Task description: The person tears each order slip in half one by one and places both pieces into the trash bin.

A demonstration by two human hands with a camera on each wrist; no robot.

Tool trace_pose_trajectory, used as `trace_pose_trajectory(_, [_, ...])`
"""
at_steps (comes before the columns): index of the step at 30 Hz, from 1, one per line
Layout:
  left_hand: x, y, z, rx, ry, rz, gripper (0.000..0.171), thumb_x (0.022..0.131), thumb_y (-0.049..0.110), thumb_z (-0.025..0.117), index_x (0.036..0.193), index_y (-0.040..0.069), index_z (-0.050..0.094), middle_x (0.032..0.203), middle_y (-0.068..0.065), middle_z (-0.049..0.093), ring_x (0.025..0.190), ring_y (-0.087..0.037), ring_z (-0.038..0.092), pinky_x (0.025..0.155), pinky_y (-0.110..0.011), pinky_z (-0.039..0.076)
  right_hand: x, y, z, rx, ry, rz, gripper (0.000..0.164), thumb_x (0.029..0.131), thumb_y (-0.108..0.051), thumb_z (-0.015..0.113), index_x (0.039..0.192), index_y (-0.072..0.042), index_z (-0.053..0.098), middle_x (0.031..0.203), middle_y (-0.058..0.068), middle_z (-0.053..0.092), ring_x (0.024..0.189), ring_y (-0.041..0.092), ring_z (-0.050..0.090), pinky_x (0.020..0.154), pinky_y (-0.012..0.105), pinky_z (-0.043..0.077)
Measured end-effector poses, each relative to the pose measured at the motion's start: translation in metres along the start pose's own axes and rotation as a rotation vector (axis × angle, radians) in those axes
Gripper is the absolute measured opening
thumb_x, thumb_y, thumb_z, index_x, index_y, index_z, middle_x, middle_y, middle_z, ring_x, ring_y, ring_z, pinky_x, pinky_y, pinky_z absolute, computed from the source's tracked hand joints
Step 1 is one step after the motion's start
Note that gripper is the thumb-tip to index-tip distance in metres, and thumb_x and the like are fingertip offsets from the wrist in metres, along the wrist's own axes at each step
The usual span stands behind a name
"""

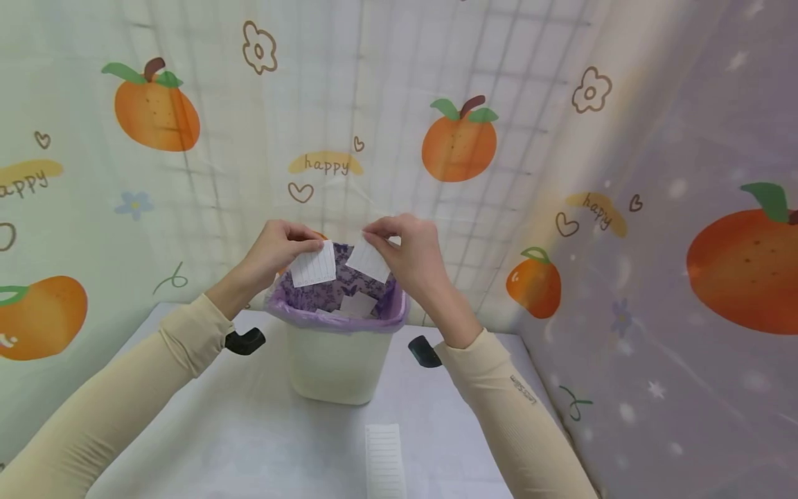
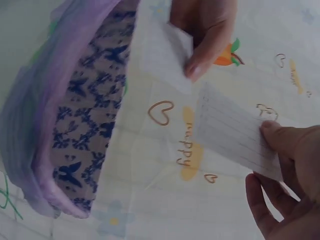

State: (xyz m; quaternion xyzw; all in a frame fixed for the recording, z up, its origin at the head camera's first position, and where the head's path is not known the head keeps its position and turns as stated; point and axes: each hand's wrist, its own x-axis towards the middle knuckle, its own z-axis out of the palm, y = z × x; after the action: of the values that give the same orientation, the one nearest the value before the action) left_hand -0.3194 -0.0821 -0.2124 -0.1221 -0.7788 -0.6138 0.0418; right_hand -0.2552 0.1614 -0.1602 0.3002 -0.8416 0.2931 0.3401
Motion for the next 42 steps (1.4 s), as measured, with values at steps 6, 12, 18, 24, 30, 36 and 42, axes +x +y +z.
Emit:
trace_pose_trajectory(6, [0.000,-0.002,0.003,0.032,-0.018,0.022,0.015,0.094,0.011,0.079,0.104,0.000,0.080,0.111,-0.014,0.077,0.092,-0.018,0.064,0.077,-0.028,0.051,-0.003,0.015,0.009,-0.028,-0.102,0.078,0.019,0.094,-0.009,0.080,0.114,-0.007,0.081,0.110,0.009,0.081,0.098,0.027,0.077,0.087,0.043,0.060])
trace_pose_trajectory(12, [-0.003,-0.007,-0.004,-0.001,-0.055,0.084,0.020,0.096,0.013,0.077,0.110,-0.001,0.079,0.109,-0.013,0.079,0.101,-0.023,0.070,0.098,-0.042,0.055,-0.009,0.025,0.006,0.012,-0.180,0.218,0.068,0.095,-0.017,0.080,0.154,-0.004,0.049,0.151,0.015,0.059,0.123,0.033,0.068,0.098,0.047,0.059])
trace_pose_trajectory(18, [-0.006,-0.017,-0.031,-0.009,-0.014,0.088,0.024,0.098,0.020,0.077,0.111,0.000,0.078,0.110,-0.015,0.078,0.107,-0.026,0.068,0.105,-0.046,0.050,-0.015,0.038,-0.003,0.052,-0.131,0.230,0.062,0.099,-0.020,0.075,0.152,-0.003,0.049,0.151,0.014,0.059,0.126,0.033,0.065,0.100,0.048,0.057])
trace_pose_trajectory(24, [-0.007,-0.028,-0.051,0.028,0.042,0.100,0.030,0.098,0.031,0.076,0.106,0.002,0.080,0.102,-0.012,0.079,0.108,-0.029,0.067,0.106,-0.047,0.046,-0.024,0.052,-0.010,0.060,-0.108,0.216,0.045,0.109,-0.030,0.059,0.146,-0.004,0.057,0.144,0.015,0.065,0.125,0.032,0.064,0.103,0.052,0.054])
trace_pose_trajectory(30, [-0.009,-0.037,-0.071,0.062,0.079,0.085,0.034,0.097,0.037,0.077,0.106,0.004,0.080,0.099,-0.005,0.079,0.112,-0.024,0.063,0.114,-0.056,0.038,-0.039,0.063,-0.019,0.029,-0.112,0.230,0.049,0.114,-0.038,0.046,0.148,-0.005,0.057,0.148,0.017,0.062,0.130,0.037,0.061,0.107,0.057,0.049])
trace_pose_trajectory(36, [-0.016,-0.038,-0.095,0.110,0.110,0.080,0.032,0.098,0.035,0.076,0.106,0.005,0.081,0.095,-0.001,0.079,0.114,-0.023,0.062,0.114,-0.053,0.038,-0.061,0.076,-0.032,-0.010,-0.133,0.288,0.050,0.115,-0.039,0.039,0.148,-0.006,0.057,0.143,0.020,0.065,0.130,0.042,0.061,0.108,0.062,0.046])
trace_pose_trajectory(42, [-0.020,-0.039,-0.114,0.150,0.120,0.053,0.032,0.098,0.036,0.075,0.108,0.006,0.081,0.094,0.005,0.079,0.113,-0.023,0.061,0.111,-0.053,0.039,-0.080,0.090,-0.043,-0.068,-0.127,0.346,0.050,0.115,-0.042,0.037,0.147,-0.009,0.058,0.135,0.022,0.069,0.126,0.043,0.062,0.105,0.063,0.047])
